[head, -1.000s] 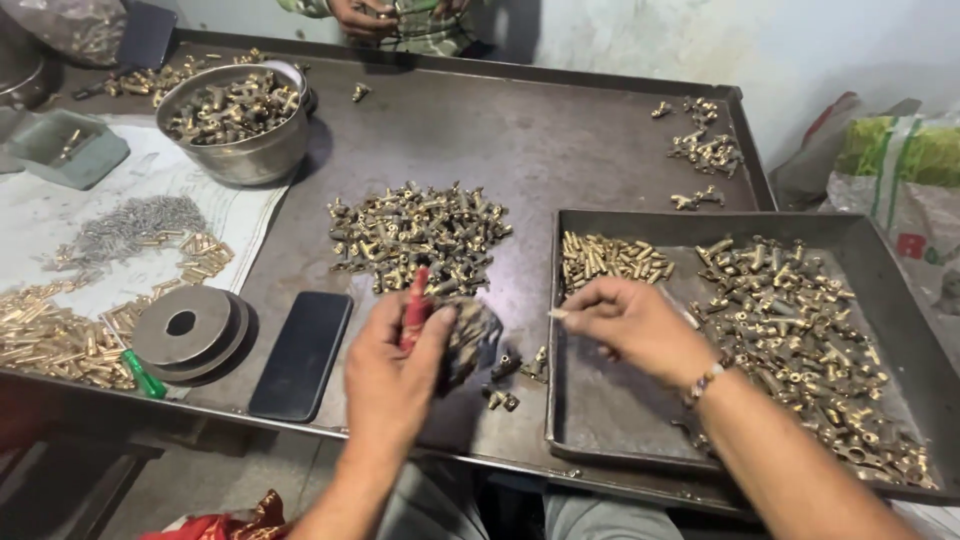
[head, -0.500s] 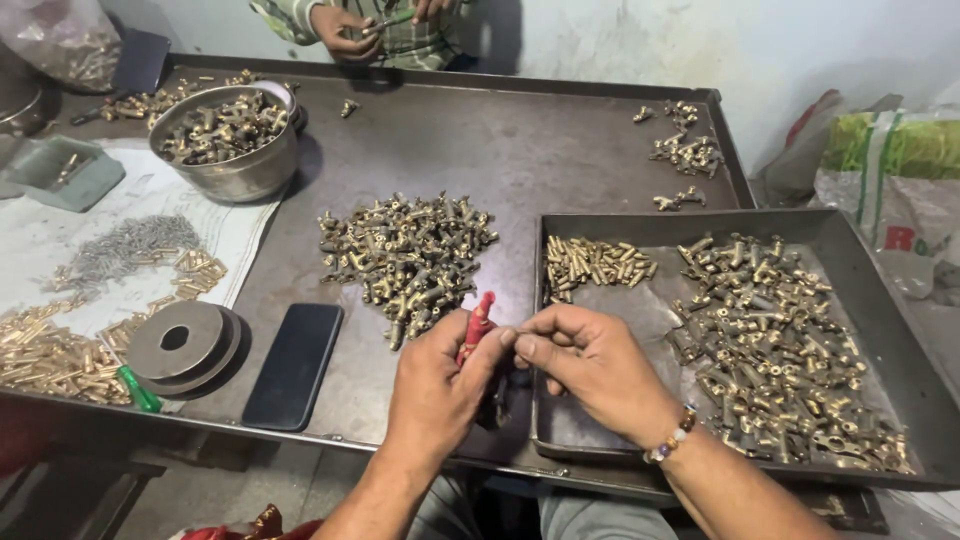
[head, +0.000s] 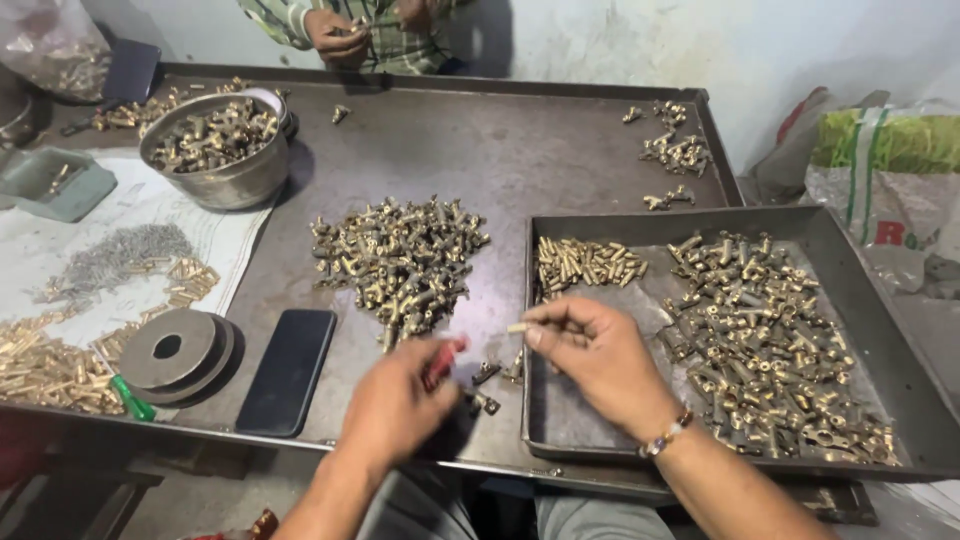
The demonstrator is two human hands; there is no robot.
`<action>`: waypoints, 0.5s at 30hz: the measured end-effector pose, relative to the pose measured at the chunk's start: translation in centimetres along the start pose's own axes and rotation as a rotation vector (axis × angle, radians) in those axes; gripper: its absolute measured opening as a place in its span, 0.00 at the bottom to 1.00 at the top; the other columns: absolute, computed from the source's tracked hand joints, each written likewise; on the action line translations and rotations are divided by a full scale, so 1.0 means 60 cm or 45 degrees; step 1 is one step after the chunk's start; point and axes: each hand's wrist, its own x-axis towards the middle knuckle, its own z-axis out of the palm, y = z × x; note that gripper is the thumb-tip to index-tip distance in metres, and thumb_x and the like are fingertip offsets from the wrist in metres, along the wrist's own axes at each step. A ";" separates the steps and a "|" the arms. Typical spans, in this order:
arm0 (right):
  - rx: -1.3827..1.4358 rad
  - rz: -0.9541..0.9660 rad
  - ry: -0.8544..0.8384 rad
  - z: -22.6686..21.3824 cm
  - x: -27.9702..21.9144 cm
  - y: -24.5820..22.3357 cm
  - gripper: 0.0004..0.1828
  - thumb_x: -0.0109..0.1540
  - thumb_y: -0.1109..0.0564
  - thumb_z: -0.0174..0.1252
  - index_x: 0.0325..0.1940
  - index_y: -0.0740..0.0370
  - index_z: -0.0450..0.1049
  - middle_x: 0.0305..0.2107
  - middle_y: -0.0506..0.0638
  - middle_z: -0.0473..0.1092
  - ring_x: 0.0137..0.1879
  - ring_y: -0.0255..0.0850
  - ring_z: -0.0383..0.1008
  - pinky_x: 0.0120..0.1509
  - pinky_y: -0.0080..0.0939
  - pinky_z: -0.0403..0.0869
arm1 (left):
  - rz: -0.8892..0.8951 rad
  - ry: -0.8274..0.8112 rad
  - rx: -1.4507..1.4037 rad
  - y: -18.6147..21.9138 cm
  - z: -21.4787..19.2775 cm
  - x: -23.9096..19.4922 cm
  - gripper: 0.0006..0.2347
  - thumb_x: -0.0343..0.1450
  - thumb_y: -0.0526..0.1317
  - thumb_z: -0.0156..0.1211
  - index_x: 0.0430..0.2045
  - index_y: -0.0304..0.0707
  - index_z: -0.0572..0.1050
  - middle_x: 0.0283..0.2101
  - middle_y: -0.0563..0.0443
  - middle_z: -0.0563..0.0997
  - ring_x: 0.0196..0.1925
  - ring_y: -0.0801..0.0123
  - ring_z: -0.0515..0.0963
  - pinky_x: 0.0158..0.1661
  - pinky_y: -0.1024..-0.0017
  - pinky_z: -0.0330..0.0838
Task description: The person uses a red-handled tool to apply a substance to small brass-colored metal parts and places them into a metal tray. Another person across the table also handles similar parts. The camera wearer continues the repetitive application and placement throughout the clip.
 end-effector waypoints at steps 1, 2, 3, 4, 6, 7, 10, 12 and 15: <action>-0.001 -0.001 -0.001 0.000 -0.004 0.010 0.10 0.62 0.57 0.63 0.46 0.64 0.80 0.28 0.41 0.75 0.29 0.24 0.67 0.32 0.26 0.68 | 0.000 0.001 0.000 0.007 0.000 -0.004 0.10 0.63 0.43 0.68 0.30 0.39 0.78 0.27 0.43 0.79 0.29 0.51 0.79 0.32 0.58 0.72; -0.047 0.001 0.037 0.000 -0.007 0.022 0.10 0.61 0.59 0.63 0.46 0.65 0.80 0.29 0.40 0.76 0.31 0.24 0.69 0.34 0.25 0.70 | 0.049 -0.114 0.012 0.012 -0.001 -0.007 0.12 0.62 0.44 0.68 0.35 0.45 0.81 0.31 0.45 0.80 0.32 0.52 0.80 0.34 0.59 0.73; -0.092 0.010 0.068 0.003 -0.013 0.035 0.11 0.60 0.60 0.64 0.46 0.65 0.81 0.31 0.39 0.78 0.34 0.23 0.72 0.37 0.24 0.71 | 0.088 -0.232 0.023 0.016 -0.002 -0.016 0.15 0.60 0.44 0.69 0.41 0.50 0.83 0.35 0.47 0.82 0.35 0.52 0.82 0.36 0.60 0.74; -0.091 0.017 0.062 0.006 -0.016 0.038 0.11 0.60 0.60 0.64 0.46 0.65 0.81 0.31 0.39 0.78 0.34 0.23 0.72 0.37 0.24 0.71 | 0.078 -0.234 0.022 0.017 0.004 -0.019 0.15 0.60 0.44 0.69 0.41 0.50 0.83 0.35 0.47 0.82 0.35 0.52 0.82 0.36 0.60 0.74; -0.312 -0.028 0.037 0.012 -0.024 0.044 0.10 0.60 0.61 0.66 0.46 0.63 0.84 0.25 0.40 0.72 0.30 0.24 0.64 0.32 0.27 0.65 | 0.025 -0.385 0.193 0.018 0.015 -0.027 0.13 0.63 0.48 0.70 0.39 0.52 0.83 0.36 0.48 0.81 0.37 0.52 0.81 0.39 0.60 0.74; -0.316 -0.032 0.042 0.015 -0.024 0.036 0.10 0.60 0.61 0.66 0.46 0.63 0.84 0.25 0.40 0.72 0.30 0.24 0.64 0.32 0.27 0.65 | 0.032 -0.382 0.190 0.017 0.019 -0.027 0.13 0.63 0.48 0.70 0.39 0.52 0.83 0.36 0.48 0.81 0.37 0.52 0.81 0.39 0.60 0.74; -0.409 -0.092 0.013 0.018 -0.023 0.014 0.08 0.58 0.62 0.65 0.42 0.61 0.83 0.27 0.36 0.75 0.31 0.22 0.67 0.34 0.25 0.68 | 0.011 -0.276 0.111 0.015 0.032 -0.021 0.11 0.64 0.46 0.70 0.39 0.50 0.83 0.34 0.49 0.81 0.35 0.54 0.81 0.37 0.61 0.73; -0.377 -0.081 0.009 0.021 -0.031 0.008 0.09 0.55 0.61 0.68 0.40 0.61 0.81 0.23 0.36 0.67 0.28 0.23 0.60 0.30 0.27 0.63 | -0.049 -0.121 -0.238 0.008 0.041 -0.026 0.13 0.63 0.43 0.72 0.39 0.44 0.84 0.30 0.51 0.80 0.30 0.61 0.80 0.34 0.66 0.73; -0.479 -0.017 -0.004 0.025 -0.033 -0.001 0.07 0.55 0.60 0.69 0.36 0.61 0.82 0.17 0.40 0.64 0.24 0.25 0.59 0.27 0.30 0.60 | -0.087 -0.014 -0.526 0.001 0.049 -0.031 0.12 0.62 0.39 0.75 0.36 0.36 0.84 0.27 0.51 0.78 0.28 0.69 0.76 0.31 0.71 0.72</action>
